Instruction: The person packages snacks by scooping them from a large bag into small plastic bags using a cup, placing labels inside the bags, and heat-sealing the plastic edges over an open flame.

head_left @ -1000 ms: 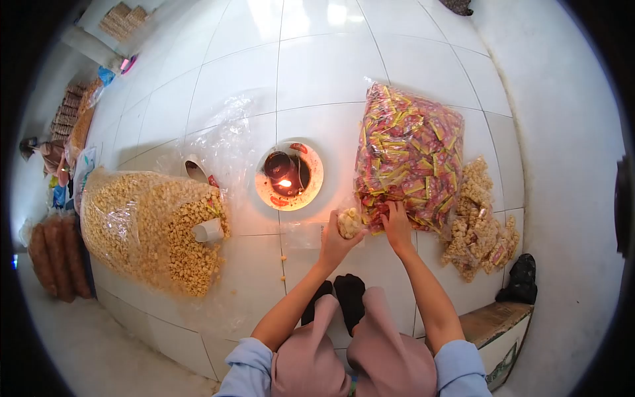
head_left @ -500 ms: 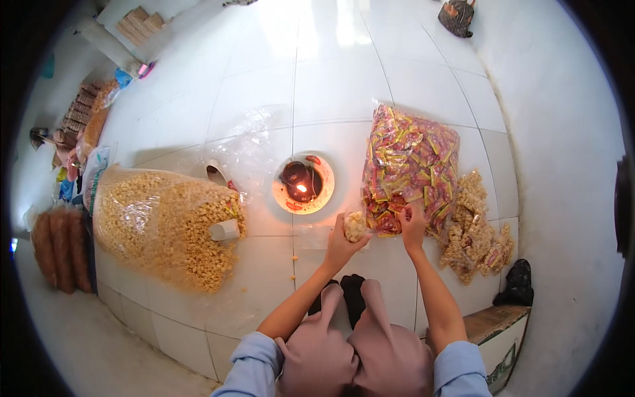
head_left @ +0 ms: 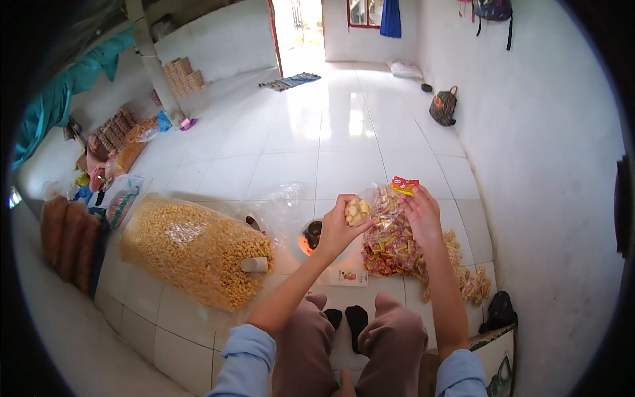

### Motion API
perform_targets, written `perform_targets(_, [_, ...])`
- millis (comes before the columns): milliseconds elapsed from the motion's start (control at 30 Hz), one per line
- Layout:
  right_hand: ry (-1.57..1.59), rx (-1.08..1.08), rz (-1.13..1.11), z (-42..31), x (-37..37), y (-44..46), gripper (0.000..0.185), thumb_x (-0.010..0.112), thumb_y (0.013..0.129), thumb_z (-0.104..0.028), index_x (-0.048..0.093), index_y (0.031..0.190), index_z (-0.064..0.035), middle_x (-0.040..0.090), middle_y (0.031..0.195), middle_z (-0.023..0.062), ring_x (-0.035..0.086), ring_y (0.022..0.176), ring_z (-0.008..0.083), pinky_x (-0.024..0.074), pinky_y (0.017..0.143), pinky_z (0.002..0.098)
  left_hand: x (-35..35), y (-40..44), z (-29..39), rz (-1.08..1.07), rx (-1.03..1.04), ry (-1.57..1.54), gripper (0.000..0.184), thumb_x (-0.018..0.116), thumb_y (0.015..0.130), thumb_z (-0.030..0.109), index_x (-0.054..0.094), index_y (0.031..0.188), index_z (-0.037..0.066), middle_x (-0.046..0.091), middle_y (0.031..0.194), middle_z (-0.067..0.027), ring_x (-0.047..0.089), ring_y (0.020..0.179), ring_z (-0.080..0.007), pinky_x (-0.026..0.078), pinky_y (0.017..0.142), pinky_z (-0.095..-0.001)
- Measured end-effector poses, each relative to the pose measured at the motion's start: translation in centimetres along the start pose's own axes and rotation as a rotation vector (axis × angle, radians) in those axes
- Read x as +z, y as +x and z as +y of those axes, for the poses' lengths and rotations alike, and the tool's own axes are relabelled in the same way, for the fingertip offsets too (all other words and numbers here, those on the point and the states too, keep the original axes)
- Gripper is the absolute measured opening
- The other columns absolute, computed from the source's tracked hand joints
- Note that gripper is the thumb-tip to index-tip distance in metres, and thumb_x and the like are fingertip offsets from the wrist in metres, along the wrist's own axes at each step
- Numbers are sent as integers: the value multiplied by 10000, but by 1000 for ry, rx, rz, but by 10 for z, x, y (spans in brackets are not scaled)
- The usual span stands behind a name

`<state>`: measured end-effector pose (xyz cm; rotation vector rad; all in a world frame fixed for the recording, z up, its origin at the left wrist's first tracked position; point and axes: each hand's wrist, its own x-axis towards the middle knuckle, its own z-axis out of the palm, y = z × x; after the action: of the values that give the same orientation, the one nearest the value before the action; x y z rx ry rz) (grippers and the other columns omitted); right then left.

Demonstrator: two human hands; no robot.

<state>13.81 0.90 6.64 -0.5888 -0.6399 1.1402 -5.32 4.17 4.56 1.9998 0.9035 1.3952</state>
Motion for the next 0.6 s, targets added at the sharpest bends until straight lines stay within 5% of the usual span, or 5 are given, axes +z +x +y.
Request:
perform_targets(100, [-119,-3,-80,-22,36,-14,181,518,862,-85,532,996,36,594,906,105,590,789,173,497,742,291,-5,-11,16,61,-71,90,546,786,639,289,423,962,41,601,770,-112,617,694,-220,492,617,-300])
perform_targets(367, [-1043,-237,-253,-34,86,-42,145,623,792,-85,621,887,24,629,831,80,605,697,122,485,609,225,-10,-46,11,116,-155,122,549,774,647,314,423,968,40,598,782,-125,611,697,-257,483,606,-330])
perform_targets(600, [-1309,-539,-389,-21,102,-38,121,636,753,-80,622,852,-12,588,750,106,575,609,160,457,564,258,-12,-45,3,92,-126,164,532,765,657,316,441,981,47,600,783,-123,619,691,-242,488,593,-324])
